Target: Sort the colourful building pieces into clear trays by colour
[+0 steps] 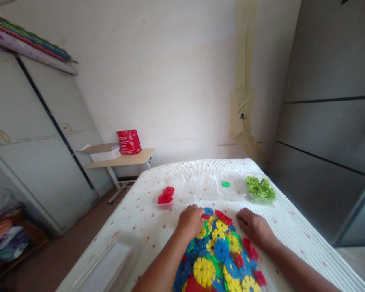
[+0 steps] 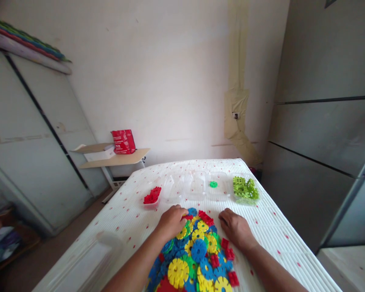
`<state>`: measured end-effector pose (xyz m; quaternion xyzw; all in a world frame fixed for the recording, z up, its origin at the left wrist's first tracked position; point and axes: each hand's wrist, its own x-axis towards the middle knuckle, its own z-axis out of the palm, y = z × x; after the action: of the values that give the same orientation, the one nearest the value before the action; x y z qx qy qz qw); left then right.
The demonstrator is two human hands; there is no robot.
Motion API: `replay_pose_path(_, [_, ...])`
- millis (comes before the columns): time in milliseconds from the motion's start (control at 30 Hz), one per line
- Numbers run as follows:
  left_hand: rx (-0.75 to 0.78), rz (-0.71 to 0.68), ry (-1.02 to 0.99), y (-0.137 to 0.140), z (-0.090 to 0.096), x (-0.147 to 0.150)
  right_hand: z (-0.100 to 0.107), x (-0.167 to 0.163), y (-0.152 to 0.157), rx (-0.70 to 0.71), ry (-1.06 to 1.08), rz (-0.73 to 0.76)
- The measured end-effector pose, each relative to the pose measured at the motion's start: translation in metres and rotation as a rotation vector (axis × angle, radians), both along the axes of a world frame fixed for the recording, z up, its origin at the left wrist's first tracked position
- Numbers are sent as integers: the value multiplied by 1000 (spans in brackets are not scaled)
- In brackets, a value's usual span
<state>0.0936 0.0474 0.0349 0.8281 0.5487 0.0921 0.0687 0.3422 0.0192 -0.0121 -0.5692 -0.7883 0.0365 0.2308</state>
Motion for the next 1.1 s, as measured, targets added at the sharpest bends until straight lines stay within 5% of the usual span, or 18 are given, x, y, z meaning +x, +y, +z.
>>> replay_pose_path(400, [-9,65,-123,7,-15,-6,-3,3,1,1,46,30])
replay_pose_path(667, [-34,117,-344,14,-8,-37,-2,2,0,29,47,15])
replay_pose_path(1100, [-67,126,-362,-19,-18,-78,-1,1,-1,19,40,20])
